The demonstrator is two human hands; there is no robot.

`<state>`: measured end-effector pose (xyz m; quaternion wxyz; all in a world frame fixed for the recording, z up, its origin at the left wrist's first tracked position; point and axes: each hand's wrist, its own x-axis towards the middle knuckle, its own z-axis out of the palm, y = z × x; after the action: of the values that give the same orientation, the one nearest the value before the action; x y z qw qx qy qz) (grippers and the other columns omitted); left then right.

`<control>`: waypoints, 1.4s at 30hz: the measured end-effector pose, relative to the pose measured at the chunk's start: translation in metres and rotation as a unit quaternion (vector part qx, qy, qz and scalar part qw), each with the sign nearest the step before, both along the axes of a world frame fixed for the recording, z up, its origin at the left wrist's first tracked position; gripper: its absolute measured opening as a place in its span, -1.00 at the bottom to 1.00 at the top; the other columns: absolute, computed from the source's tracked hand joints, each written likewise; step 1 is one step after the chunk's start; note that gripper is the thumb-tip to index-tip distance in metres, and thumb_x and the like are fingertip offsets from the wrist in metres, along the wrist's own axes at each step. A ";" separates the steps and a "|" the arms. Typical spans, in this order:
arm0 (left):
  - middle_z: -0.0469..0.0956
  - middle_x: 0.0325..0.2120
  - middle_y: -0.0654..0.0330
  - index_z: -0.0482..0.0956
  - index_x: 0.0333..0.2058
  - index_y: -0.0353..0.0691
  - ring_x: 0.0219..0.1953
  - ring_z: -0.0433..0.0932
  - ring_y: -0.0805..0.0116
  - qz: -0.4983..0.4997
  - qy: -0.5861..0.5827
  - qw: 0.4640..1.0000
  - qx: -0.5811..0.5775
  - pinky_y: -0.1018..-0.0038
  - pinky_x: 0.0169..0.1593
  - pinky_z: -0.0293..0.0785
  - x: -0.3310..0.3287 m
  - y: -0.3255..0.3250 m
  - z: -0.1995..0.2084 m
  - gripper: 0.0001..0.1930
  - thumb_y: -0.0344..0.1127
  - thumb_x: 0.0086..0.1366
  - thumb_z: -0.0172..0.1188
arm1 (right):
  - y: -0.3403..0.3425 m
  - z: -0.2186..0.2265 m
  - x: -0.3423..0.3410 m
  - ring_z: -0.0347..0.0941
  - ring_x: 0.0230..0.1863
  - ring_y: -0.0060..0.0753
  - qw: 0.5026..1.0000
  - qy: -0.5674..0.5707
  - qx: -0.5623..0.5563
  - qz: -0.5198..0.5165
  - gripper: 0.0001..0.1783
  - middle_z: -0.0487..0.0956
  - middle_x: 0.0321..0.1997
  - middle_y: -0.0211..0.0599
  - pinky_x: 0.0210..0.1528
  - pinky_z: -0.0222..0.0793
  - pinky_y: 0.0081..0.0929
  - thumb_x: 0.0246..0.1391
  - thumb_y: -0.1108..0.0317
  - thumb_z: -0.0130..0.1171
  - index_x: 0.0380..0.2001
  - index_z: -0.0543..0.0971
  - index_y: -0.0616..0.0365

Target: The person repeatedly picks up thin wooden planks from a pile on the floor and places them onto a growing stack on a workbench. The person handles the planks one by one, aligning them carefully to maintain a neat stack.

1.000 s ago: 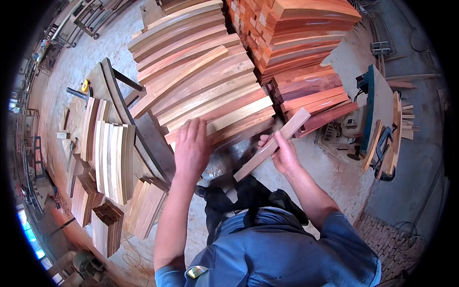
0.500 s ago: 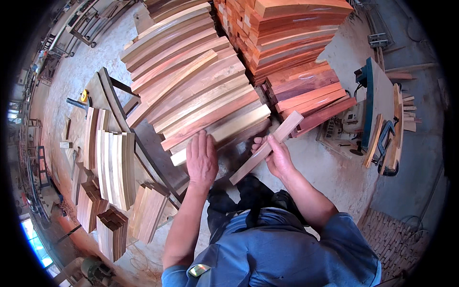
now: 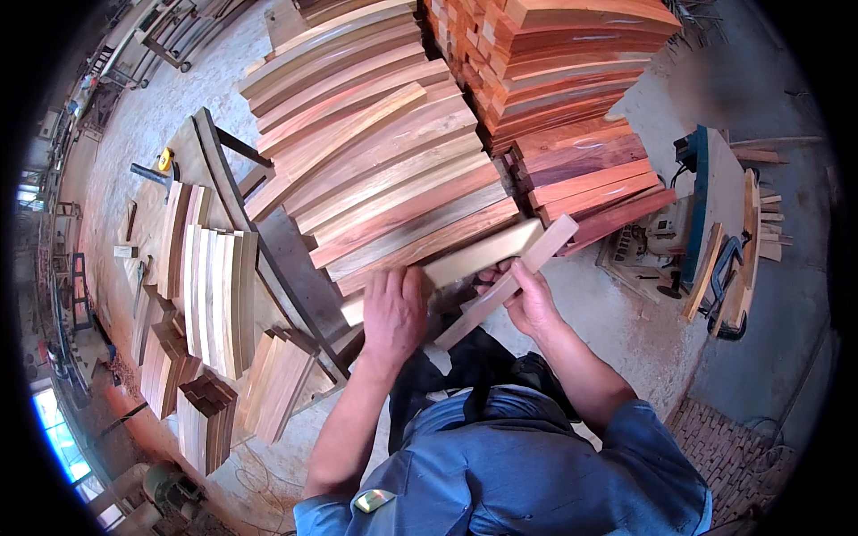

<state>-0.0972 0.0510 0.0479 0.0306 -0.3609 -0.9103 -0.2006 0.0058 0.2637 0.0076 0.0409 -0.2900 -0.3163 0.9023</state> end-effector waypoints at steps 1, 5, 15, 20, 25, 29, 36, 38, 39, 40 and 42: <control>0.50 -0.18 0.04 0.48 -0.07 -0.26 -0.12 0.47 0.08 -0.001 -0.022 1.000 0.009 0.22 -0.07 0.37 0.008 -0.004 -0.004 -0.61 -0.38 0.08 0.21 | 0.003 -0.003 0.006 0.53 -0.04 -0.24 1.000 -0.008 0.010 0.005 -0.68 0.56 -0.08 -0.17 0.03 0.54 -0.13 0.30 0.22 0.08 -0.04 0.46 0.23; 0.49 -0.20 0.03 0.48 -0.10 -0.26 -0.13 0.47 0.04 0.025 -0.129 0.991 0.007 0.19 -0.08 0.41 0.033 -0.025 -0.059 -0.61 -0.38 0.04 0.24 | 0.012 -0.021 0.030 0.54 -0.05 -0.23 0.997 -0.051 0.061 0.008 -0.69 0.57 -0.06 -0.15 0.02 0.54 -0.14 0.31 0.17 0.07 -0.09 0.45 0.21; 0.50 -0.18 0.08 0.48 -0.07 -0.22 -0.08 0.46 0.05 0.029 -0.121 0.992 -0.026 0.20 -0.05 0.40 0.037 -0.023 -0.121 -0.60 -0.28 0.09 0.26 | 0.014 -0.016 0.035 0.54 -0.07 -0.24 0.989 -0.096 0.114 0.001 -0.67 0.57 -0.02 -0.14 -0.01 0.55 -0.13 0.33 0.10 0.02 -0.15 0.43 0.19; 0.52 -0.15 0.02 0.50 -0.03 -0.20 -0.07 0.48 0.00 0.037 -0.084 0.993 0.078 0.17 -0.03 0.42 0.031 -0.029 -0.060 -0.61 -0.35 0.13 0.29 | 0.025 -0.004 0.021 0.55 -0.10 -0.32 0.989 -0.063 0.132 -0.013 -0.63 0.58 -0.10 -0.14 -0.03 0.54 -0.25 0.33 0.14 0.04 -0.09 0.47 0.29; 0.53 -0.15 0.02 0.49 -0.03 -0.24 -0.08 0.48 -0.01 0.085 0.042 0.992 0.084 0.20 0.00 0.41 -0.031 -0.050 -0.002 -0.58 -0.38 0.10 0.29 | 0.026 0.005 0.004 0.56 -0.15 -0.30 0.992 -0.046 0.110 -0.027 -0.61 0.59 -0.12 -0.11 -0.05 0.53 -0.27 0.32 0.11 0.04 -0.13 0.47 0.29; 0.48 -0.03 0.01 0.47 0.05 -0.26 0.04 0.43 0.02 0.098 0.048 0.994 0.003 0.21 0.12 0.34 -0.066 -0.037 0.011 -0.52 -0.29 0.15 0.28 | 0.014 0.002 -0.001 0.57 -0.17 -0.29 0.996 -0.045 0.076 -0.025 -0.60 0.60 -0.14 -0.09 -0.05 0.52 -0.27 0.31 0.08 0.06 -0.15 0.47 0.27; 0.54 -0.10 -0.01 0.52 -0.01 -0.26 0.01 0.47 0.01 0.092 -0.020 0.994 -0.053 0.21 0.08 0.38 -0.083 -0.021 0.000 -0.61 -0.23 0.21 0.23 | -0.001 0.000 0.008 0.54 -0.17 -0.28 0.996 -0.051 0.073 0.005 -0.59 0.60 -0.17 -0.13 -0.02 0.50 -0.26 0.32 0.05 0.04 -0.15 0.49 0.25; 0.58 -0.19 -0.01 0.57 -0.07 -0.26 -0.08 0.52 0.02 0.085 -0.049 0.994 -0.040 0.20 0.00 0.43 -0.078 -0.022 0.010 -0.65 -0.22 0.22 0.22 | -0.001 0.002 0.008 0.55 -0.17 -0.33 0.996 -0.051 0.076 0.005 -0.55 0.62 -0.20 -0.15 -0.02 0.49 -0.32 0.33 0.06 0.01 -0.10 0.52 0.31; 0.59 -0.22 -0.03 0.58 -0.11 -0.26 -0.11 0.53 0.00 0.107 -0.140 0.984 -0.026 0.20 -0.02 0.44 -0.073 -0.022 0.016 -0.69 -0.22 0.24 0.19 | -0.002 0.001 0.010 0.55 -0.16 -0.33 0.996 -0.045 0.079 0.004 -0.55 0.62 -0.20 -0.16 -0.02 0.49 -0.32 0.34 0.07 0.01 -0.09 0.53 0.31; 0.60 -0.26 -0.05 0.59 -0.14 -0.27 -0.14 0.55 -0.02 0.129 -0.229 0.965 -0.013 0.20 -0.05 0.44 -0.067 -0.021 0.023 -0.72 -0.21 0.27 0.16 | -0.003 0.001 0.011 0.55 -0.15 -0.33 0.996 -0.040 0.082 0.003 -0.55 0.62 -0.20 -0.16 -0.02 0.49 -0.33 0.34 0.07 0.00 -0.07 0.53 0.31; 0.59 -0.41 0.00 0.59 -0.25 -0.30 -0.32 0.56 0.06 0.156 -0.372 0.912 0.077 0.25 -0.16 0.45 -0.051 -0.029 0.021 -0.72 -0.18 0.38 0.06 | -0.003 0.000 0.011 0.55 -0.12 -0.33 0.997 -0.024 0.070 0.015 -0.60 0.62 -0.16 -0.16 0.00 0.50 -0.31 0.34 0.11 0.01 -0.08 0.52 0.28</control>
<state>-0.1480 0.0222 0.0688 -0.2519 -0.1100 -0.8820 -0.3828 0.0170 0.2607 0.0073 0.0402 -0.3037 -0.3834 0.8713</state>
